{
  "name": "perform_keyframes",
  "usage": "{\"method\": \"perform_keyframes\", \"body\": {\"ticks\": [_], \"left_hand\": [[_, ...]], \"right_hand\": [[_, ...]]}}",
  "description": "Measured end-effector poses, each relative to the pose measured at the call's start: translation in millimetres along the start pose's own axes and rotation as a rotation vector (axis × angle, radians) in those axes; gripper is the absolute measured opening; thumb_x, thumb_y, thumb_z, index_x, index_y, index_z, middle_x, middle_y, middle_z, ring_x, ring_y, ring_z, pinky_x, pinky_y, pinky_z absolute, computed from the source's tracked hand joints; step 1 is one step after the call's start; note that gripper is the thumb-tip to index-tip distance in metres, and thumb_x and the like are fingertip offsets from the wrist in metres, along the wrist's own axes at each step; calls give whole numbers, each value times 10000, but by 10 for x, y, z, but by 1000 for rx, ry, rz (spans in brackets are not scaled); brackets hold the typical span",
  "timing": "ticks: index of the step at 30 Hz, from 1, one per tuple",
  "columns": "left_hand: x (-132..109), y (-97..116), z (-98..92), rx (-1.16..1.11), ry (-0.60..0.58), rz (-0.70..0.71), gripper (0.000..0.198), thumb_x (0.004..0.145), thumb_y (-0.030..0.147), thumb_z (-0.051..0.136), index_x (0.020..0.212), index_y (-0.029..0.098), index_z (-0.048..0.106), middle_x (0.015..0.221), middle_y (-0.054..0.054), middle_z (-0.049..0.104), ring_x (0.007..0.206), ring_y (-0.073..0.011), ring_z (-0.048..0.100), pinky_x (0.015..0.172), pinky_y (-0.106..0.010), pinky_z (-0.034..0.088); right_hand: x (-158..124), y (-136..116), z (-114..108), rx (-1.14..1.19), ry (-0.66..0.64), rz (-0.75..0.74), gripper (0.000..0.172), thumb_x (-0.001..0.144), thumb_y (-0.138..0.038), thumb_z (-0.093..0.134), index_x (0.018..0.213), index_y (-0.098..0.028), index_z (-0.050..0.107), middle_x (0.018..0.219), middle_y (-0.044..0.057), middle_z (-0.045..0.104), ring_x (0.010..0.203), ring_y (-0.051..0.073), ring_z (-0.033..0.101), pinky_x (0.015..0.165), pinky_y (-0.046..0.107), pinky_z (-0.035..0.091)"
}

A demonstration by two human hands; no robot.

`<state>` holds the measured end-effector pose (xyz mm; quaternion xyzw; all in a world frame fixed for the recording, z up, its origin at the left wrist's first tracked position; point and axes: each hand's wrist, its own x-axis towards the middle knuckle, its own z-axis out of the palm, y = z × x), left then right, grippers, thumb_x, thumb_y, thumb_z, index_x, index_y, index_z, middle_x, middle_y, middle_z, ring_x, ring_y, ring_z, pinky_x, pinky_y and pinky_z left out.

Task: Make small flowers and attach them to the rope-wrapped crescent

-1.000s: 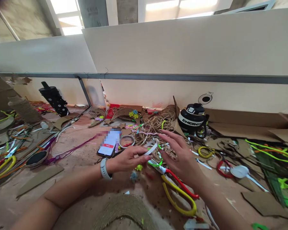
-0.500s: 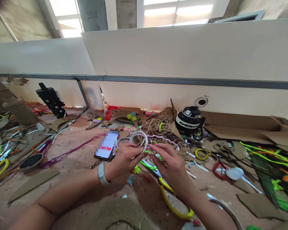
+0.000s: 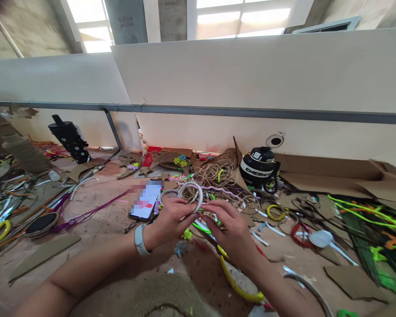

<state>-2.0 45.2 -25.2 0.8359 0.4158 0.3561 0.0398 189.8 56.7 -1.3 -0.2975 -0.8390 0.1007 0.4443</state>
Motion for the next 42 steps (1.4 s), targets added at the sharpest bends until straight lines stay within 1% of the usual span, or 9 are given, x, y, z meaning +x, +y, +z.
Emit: {"method": "perform_keyframes", "body": {"ticks": [3,6,9,11,14,18,23,32,42], "left_hand": [[-2,8,-7,-6,0,19,309,972,322,407,942,185,682,796,-44,730,729,-154,646,836,-291,448],[-9,17,-8,22,-3,37,340,977,331,389,906,164,676,781,-61,724,706,-160,648,849,-309,443],[-10,12,1,48,-24,53,339,978,329,376,954,163,671,784,-79,723,718,-169,655,869,-325,442],[-9,-7,15,33,-36,43,326,974,330,385,1005,168,666,818,-89,728,735,-173,659,874,-332,444],[-11,-51,43,-14,-53,38,307,964,313,403,1072,171,654,882,-100,733,769,-179,662,885,-338,442],[-28,-105,75,25,-88,96,327,951,258,395,1173,161,614,843,-94,723,784,-189,657,879,-333,433],[-27,-124,62,27,-99,144,372,962,266,358,1247,159,572,819,-83,712,809,-194,656,873,-331,425],[-49,-145,85,2,-104,130,344,954,278,388,1209,163,587,841,-86,710,800,-185,654,882,-331,431],[-93,-174,169,-27,-28,172,282,975,246,376,1150,157,578,947,-56,722,862,-145,662,921,-315,431]], "right_hand": [[6,-33,-11,111,-30,158,73,839,-294,631,879,-256,678,895,53,679,847,213,648,782,363,539],[46,-70,-64,410,-58,589,162,810,-393,640,852,-237,637,747,24,637,665,176,602,585,294,515],[90,-94,-84,816,-120,950,263,754,-433,653,941,-252,619,627,-28,550,471,116,470,390,218,377],[102,-107,-60,972,-203,1042,264,767,-450,612,952,-263,620,580,-42,494,392,92,358,330,204,278],[93,-128,12,1033,-264,1022,238,784,-478,579,880,-262,612,572,-35,480,388,94,330,324,206,268],[60,-144,103,1131,-208,1017,231,749,-461,661,766,-249,571,616,-33,534,455,96,425,382,192,357],[35,-120,139,1220,-147,1085,212,666,-319,752,817,-240,625,660,-32,613,523,95,517,478,188,440],[19,-150,152,1232,-113,1069,131,738,-315,678,827,-235,624,684,-17,674,552,117,595,459,200,433],[-20,-161,150,1383,-81,1093,256,680,-214,745,917,-198,652,767,15,745,611,91,648,511,151,448]]}}
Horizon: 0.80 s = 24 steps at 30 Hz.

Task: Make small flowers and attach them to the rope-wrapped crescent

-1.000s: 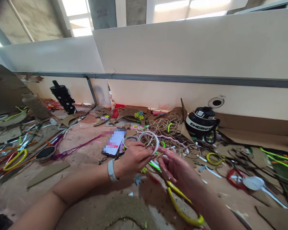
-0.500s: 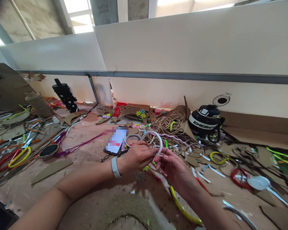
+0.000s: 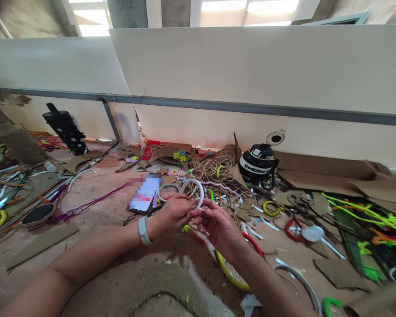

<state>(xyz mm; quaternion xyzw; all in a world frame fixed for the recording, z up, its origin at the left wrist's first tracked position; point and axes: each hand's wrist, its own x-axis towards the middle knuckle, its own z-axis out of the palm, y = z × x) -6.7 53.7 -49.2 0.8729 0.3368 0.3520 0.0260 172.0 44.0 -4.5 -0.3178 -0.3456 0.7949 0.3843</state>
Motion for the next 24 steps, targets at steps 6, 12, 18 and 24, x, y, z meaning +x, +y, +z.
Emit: {"method": "perform_keyframes", "body": {"ticks": [6,12,18,24], "left_hand": [[60,7,-65,82,-34,-91,247,958,221,399,913,145,630,850,-65,722,800,-169,671,868,-327,463],[96,90,-219,-74,-117,-50,421,958,304,421,1356,166,406,1194,-115,647,1007,-211,639,839,-327,486],[131,127,-231,18,-102,-97,409,1003,332,295,1343,124,390,1106,-132,673,918,-222,666,774,-349,500],[173,211,-394,-19,-137,-39,296,995,305,359,1135,144,564,982,-81,701,851,-176,668,733,-281,487]], "right_hand": [[-1,-2,-22,10,9,10,393,690,-193,712,1072,-204,616,789,26,749,603,98,646,497,157,453],[-13,-89,6,59,72,26,439,675,-132,680,1088,-240,581,721,-22,723,532,70,596,468,128,441],[-36,-151,44,68,160,41,393,688,-127,631,1064,-228,579,684,-31,699,506,72,574,420,130,415],[-196,-234,168,-43,135,-22,559,699,-169,592,1247,-213,488,663,-34,698,465,84,548,416,152,404]]}}
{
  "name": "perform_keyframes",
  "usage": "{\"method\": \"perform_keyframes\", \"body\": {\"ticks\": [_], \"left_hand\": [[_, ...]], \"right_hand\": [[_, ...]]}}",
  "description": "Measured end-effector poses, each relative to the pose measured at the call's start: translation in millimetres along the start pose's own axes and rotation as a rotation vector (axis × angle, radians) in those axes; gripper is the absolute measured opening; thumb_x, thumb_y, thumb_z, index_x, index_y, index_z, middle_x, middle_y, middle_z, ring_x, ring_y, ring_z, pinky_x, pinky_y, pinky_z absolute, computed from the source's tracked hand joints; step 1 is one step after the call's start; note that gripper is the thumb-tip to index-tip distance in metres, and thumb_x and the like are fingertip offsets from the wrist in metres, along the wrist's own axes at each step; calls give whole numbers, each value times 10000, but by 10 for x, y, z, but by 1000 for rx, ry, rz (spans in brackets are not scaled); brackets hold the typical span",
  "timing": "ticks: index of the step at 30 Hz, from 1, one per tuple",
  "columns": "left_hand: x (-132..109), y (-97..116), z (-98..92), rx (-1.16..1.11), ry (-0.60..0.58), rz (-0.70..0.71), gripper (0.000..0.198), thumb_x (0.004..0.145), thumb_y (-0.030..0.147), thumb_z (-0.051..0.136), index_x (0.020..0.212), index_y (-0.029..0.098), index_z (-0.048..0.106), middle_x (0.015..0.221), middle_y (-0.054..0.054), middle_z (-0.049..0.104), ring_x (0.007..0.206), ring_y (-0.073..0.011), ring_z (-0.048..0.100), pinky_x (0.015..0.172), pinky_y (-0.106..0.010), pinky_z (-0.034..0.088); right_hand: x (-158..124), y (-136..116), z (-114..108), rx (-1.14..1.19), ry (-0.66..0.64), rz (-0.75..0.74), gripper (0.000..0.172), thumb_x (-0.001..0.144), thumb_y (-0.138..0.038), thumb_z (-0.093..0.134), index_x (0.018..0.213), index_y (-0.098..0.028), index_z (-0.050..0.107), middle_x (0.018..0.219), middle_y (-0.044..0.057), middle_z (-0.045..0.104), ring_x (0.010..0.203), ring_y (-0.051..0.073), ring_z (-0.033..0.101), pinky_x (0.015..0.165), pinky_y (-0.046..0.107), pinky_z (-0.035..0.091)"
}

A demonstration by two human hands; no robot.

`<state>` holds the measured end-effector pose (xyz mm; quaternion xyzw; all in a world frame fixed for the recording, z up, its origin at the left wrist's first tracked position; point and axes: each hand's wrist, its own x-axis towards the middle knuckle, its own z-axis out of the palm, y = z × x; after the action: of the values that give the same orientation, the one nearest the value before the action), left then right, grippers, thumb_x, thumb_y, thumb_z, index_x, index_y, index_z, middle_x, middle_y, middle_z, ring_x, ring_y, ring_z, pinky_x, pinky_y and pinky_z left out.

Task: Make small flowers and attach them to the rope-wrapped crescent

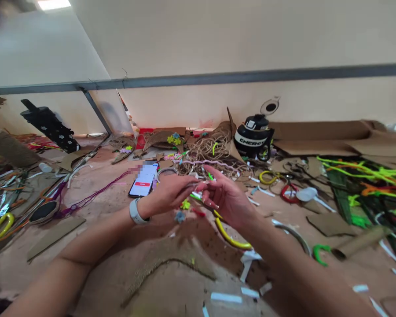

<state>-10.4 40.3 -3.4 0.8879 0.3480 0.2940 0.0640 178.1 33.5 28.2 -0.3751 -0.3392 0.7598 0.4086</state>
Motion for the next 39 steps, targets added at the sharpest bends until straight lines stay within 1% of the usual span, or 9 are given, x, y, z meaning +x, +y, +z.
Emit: {"method": "perform_keyframes", "body": {"ticks": [5,12,16,21,23,27,32,37,39], "left_hand": [[-66,98,-222,-199,66,44,228,972,269,442,1053,132,604,958,-75,703,870,-138,653,764,-236,484],[-372,361,-517,3,-24,37,234,965,265,457,1047,155,646,887,-61,708,769,-130,648,675,-224,469],[-570,437,-661,54,69,25,202,948,238,495,1031,137,650,845,-56,701,750,-116,636,670,-207,467],[-739,419,-708,129,24,-72,230,959,278,474,1050,156,646,849,-47,691,760,-125,626,689,-227,469],[-788,417,-672,143,-3,-92,247,964,287,462,1053,152,648,837,-50,689,739,-124,624,670,-224,467],[-875,417,-561,123,-23,-90,257,965,282,457,1055,141,653,836,-63,691,749,-127,635,674,-222,475],[-941,429,-476,81,-43,-79,244,961,271,462,1028,141,657,839,-65,692,738,-125,635,668,-216,477],[-973,442,-438,112,-65,-53,233,957,256,462,1010,141,659,862,-69,705,745,-130,641,667,-219,476],[-984,439,-421,103,-97,-38,241,961,249,450,1012,132,655,879,-74,708,777,-135,646,692,-224,477]], "right_hand": [[-180,-4,71,-73,-92,-35,555,709,-194,588,1258,-234,512,670,-37,697,476,104,573,438,195,421],[-341,207,-10,-284,-155,-12,468,805,-279,542,1263,-193,496,575,-21,637,444,129,556,395,211,380],[-596,263,8,-678,-176,-268,349,887,-270,515,1231,-224,548,608,-20,609,539,140,588,488,242,459],[-823,480,-29,-1408,-542,-666,368,848,-134,526,1182,-247,631,1183,119,656,1074,267,596,882,415,486],[-811,626,-134,-1563,-591,-677,361,849,-104,510,1176,-212,619,1141,129,661,1005,261,610,823,401,502],[-699,908,-352,-1764,-412,-650,96,860,-208,595,939,-161,625,904,104,632,814,238,590,688,353,486],[-575,1114,-378,-1806,-386,-672,122,915,-212,518,838,-161,598,793,73,602,706,191,542,621,301,421],[-733,838,-368,-1620,-462,-437,168,918,-213,493,802,-182,609,812,61,617,725,172,557,632,280,436],[-916,615,-423,-1491,-658,-254,132,901,-283,559,813,-210,625,816,26,646,728,146,588,640,245,460]]}}
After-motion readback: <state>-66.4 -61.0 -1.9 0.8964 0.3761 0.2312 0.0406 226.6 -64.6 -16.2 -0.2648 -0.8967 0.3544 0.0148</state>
